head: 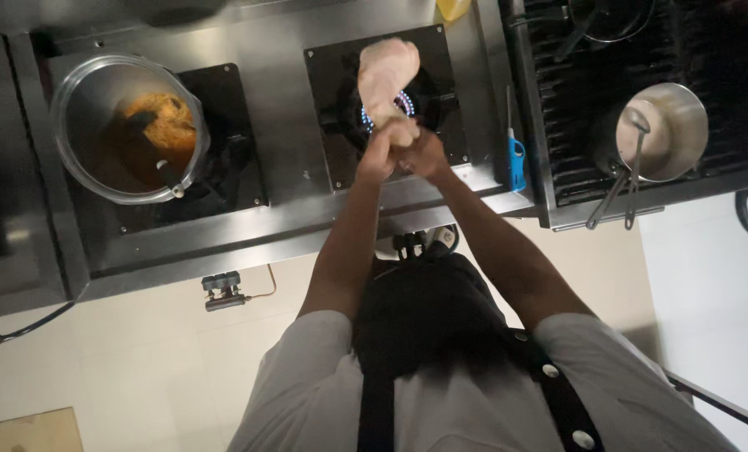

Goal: The person washes a large piece of meat in a metal bowl under running water, then holds it over a gas flame to char the surface, and finally rinses it again under the tap.

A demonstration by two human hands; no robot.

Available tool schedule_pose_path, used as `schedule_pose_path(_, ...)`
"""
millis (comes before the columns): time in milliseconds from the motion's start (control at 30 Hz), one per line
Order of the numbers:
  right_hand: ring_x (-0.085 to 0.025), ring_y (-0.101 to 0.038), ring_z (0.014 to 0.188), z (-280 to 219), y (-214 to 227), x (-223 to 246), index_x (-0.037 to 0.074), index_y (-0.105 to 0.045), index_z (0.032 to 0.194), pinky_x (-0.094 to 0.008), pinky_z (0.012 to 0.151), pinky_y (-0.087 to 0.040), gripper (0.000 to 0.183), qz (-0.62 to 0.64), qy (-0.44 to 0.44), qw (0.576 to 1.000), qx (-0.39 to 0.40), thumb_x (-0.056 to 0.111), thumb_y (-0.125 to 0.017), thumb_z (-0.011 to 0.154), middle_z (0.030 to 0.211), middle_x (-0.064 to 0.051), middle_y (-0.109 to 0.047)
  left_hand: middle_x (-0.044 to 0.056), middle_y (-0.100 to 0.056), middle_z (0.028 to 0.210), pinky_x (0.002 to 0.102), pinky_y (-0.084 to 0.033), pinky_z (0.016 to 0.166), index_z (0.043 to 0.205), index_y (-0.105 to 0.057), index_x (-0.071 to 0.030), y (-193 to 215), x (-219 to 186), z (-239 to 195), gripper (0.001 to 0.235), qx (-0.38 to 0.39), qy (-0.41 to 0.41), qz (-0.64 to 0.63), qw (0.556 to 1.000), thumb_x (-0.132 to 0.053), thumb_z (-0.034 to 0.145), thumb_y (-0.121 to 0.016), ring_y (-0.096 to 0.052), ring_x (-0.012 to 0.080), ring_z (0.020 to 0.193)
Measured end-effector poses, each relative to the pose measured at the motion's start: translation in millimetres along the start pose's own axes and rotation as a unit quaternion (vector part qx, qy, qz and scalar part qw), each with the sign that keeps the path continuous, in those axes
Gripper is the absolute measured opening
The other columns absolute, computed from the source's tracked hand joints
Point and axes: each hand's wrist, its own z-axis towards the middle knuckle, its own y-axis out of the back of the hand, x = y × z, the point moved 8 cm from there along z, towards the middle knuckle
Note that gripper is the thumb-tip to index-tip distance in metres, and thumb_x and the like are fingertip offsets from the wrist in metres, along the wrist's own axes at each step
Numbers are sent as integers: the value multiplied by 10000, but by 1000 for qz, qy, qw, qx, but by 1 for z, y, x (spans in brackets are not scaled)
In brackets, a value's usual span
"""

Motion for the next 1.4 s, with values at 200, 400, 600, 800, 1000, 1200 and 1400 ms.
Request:
schedule_pose_path(200,-369,-715,1056,35,13,-39,42,-729,1123,-440,886,-580,449,-163,-183,968,-44,418,-688,881,1108,-215,-749,18,-611,730,303,-405,417,1033,-683,-136,-9,12,18,314,-84,67,111,988,-421,907,-712,-553,147,518)
schedule_pose_path(400,-369,-658,1148,14,-7,-76,148,-716,1261,-456,961,-530,488,-144,-264,951,-75,442,-616,885,1209,-195,-704,-11,-693,976,327,-514,550,1194,-619,-201,4,32,-3,346,-139,52,85,985,-365,912,-734,-668,145,766)
schedule_pose_path(600,-347,-662,1167,5,-1,-83,119,-673,1287,-433,984,-534,561,-134,-287,945,-83,411,-760,816,1225,-197,-696,82,-663,1138,385,-533,750,1327,-622,-126,19,44,-33,510,-120,98,153,976,-488,969,-652,-645,226,932)
schedule_pose_path(800,-388,-617,1228,0,0,-99,9,-627,1286,-451,1018,-516,584,-155,-266,947,-93,152,-757,735,1305,-225,-617,159,-615,1409,476,-475,1089,1458,-483,-91,76,27,-149,651,-143,128,211,958,-523,977,-563,-619,336,1267)
schedule_pose_path(1000,-417,-611,1207,-4,-16,-120,-15,-570,1264,-478,1013,-501,578,-163,-244,951,-97,149,-729,733,1272,-248,-621,147,-591,1444,478,-475,1111,1508,-437,-91,141,4,-250,647,-240,59,157,956,-468,995,-548,-600,323,1292)
schedule_pose_path(1200,-432,-623,1210,4,-23,-119,-8,-558,1271,-469,1025,-517,554,-173,-221,954,-101,172,-708,769,1252,-273,-645,120,-641,1355,349,-517,904,1512,-473,-92,145,-2,-255,610,-248,-15,99,964,-446,1025,-571,-648,231,1115)
schedule_pose_path(1400,-410,-631,1192,7,-17,-118,-28,-485,1301,-455,999,-517,683,-131,-267,950,-90,293,-795,784,1245,-268,-650,53,-708,1207,286,-463,738,1482,-509,-140,104,-10,-216,550,-179,-14,174,968,-421,1014,-574,-650,154,954)
